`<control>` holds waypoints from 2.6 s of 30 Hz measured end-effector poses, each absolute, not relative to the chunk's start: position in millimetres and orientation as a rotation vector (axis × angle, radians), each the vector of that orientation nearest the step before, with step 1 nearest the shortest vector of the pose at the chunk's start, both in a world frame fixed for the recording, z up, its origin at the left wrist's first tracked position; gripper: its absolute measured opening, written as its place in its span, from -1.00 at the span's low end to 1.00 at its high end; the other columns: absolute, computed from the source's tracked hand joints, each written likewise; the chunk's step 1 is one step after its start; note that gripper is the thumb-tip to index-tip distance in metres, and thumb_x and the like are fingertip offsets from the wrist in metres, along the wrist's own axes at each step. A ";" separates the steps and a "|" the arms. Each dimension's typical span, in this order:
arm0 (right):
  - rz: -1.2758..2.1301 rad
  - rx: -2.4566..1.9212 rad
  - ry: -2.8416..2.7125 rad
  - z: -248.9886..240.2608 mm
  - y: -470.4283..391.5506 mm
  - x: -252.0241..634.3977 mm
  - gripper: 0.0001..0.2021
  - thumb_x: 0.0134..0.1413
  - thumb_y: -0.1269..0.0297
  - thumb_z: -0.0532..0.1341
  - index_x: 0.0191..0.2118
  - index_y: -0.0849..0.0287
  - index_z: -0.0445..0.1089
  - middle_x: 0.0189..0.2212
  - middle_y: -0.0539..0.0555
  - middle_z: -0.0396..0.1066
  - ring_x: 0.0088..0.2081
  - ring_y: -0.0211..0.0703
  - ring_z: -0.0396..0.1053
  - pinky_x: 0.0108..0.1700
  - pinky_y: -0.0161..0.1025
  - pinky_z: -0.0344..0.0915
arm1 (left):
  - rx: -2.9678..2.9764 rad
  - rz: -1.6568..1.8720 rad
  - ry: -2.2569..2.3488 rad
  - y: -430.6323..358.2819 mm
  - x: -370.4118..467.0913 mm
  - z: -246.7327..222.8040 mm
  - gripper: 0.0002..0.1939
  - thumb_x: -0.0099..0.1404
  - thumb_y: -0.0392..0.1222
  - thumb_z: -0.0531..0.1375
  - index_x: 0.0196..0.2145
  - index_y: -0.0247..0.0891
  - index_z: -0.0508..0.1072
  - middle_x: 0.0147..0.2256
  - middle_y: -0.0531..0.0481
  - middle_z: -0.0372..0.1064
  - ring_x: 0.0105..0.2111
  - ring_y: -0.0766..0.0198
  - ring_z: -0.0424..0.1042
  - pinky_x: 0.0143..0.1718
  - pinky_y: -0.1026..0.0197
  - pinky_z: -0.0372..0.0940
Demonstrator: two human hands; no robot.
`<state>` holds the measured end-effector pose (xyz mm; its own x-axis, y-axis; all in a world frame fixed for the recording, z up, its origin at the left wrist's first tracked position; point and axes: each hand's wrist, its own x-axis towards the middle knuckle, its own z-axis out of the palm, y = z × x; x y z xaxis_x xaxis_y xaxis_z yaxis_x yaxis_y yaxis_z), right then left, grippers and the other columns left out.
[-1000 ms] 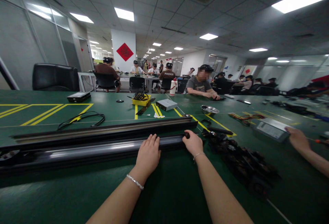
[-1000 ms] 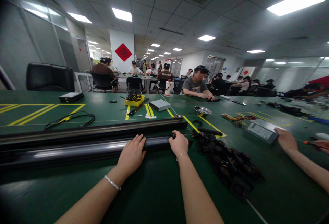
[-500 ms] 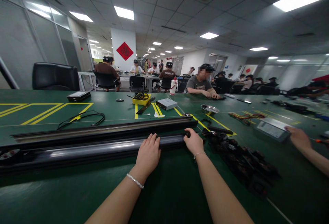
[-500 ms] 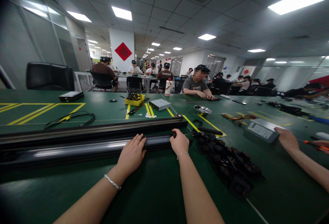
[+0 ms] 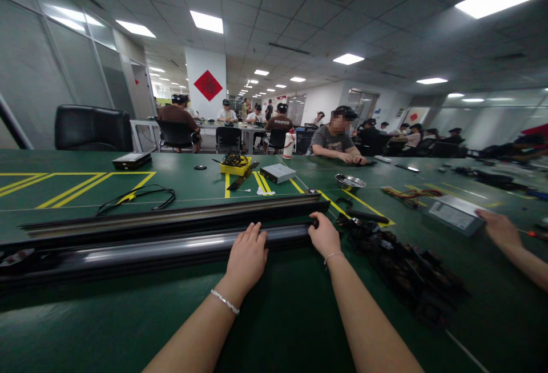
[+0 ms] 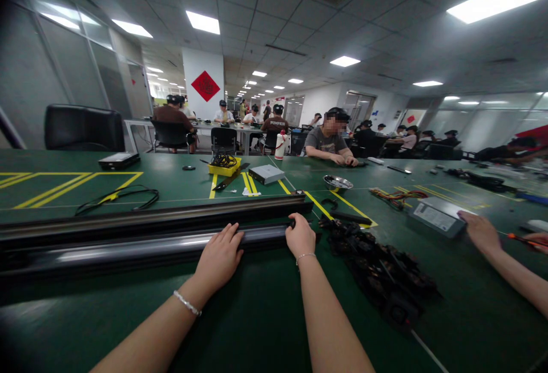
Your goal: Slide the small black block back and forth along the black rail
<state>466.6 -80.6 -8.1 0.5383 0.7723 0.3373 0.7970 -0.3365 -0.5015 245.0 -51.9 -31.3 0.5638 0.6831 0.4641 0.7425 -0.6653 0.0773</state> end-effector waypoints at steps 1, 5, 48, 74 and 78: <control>-0.057 -2.155 -1.257 -8.7 -80.5 467.3 -0.71 -0.06 0.43 0.06 -0.16 0.09 0.29 -0.11 0.03 0.35 -0.07 -0.11 0.29 -0.05 -0.20 0.17 | -2.666 -0.700 -1.222 -52.3 245.0 -30.8 -0.66 0.19 -0.22 0.08 -0.06 -0.26 0.32 0.14 -0.15 0.16 0.16 0.08 0.11 0.09 0.04 0.11; -0.049 -2.202 -1.232 -10.0 -79.9 470.7 -0.75 -0.06 0.42 0.06 -0.20 0.08 0.30 -0.18 0.03 0.38 -0.15 -0.12 0.33 -0.12 -0.22 0.19 | -2.671 -0.687 -1.214 -53.0 244.8 -29.9 -0.77 0.19 -0.23 0.07 -0.19 -0.31 0.37 0.15 -0.18 0.15 0.16 0.08 0.10 0.10 0.04 0.11; 0.025 -2.307 -1.265 -4.8 -83.4 483.8 -0.71 -0.04 0.27 0.08 -0.13 0.04 0.31 -0.28 0.03 0.43 -0.24 -0.11 0.37 -0.17 -0.21 0.19 | -2.692 -0.679 -1.221 -53.2 244.2 -27.9 -0.75 0.20 -0.23 0.06 -0.16 -0.31 0.35 0.15 -0.20 0.14 0.17 0.07 0.09 0.09 0.01 0.12; -0.026 -2.263 -1.272 -11.5 -82.4 486.8 -0.72 -0.03 0.28 0.05 -0.14 0.06 0.32 -0.15 0.03 0.38 -0.05 -0.08 0.27 0.14 0.10 -0.20 | -2.674 -0.692 -1.205 -52.3 243.9 -29.3 -0.78 0.18 -0.25 0.08 -0.20 -0.31 0.37 0.14 -0.21 0.16 0.15 0.06 0.11 0.09 0.03 0.13; -0.015 -2.261 -1.269 -11.3 -82.0 488.0 -0.71 -0.03 0.29 0.06 -0.13 0.06 0.32 -0.15 0.03 0.38 -0.05 -0.09 0.27 0.14 0.06 -0.17 | -2.665 -0.685 -1.206 -52.8 244.0 -28.6 -0.79 0.18 -0.26 0.07 -0.21 -0.32 0.37 0.14 -0.21 0.17 0.15 0.06 0.12 0.08 0.04 0.14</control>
<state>488.0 -82.0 -11.3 0.5558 0.7881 0.2644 0.7941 -0.4092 -0.4494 244.0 -52.8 -28.6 0.5759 0.6774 0.4577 0.7399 -0.6699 0.0605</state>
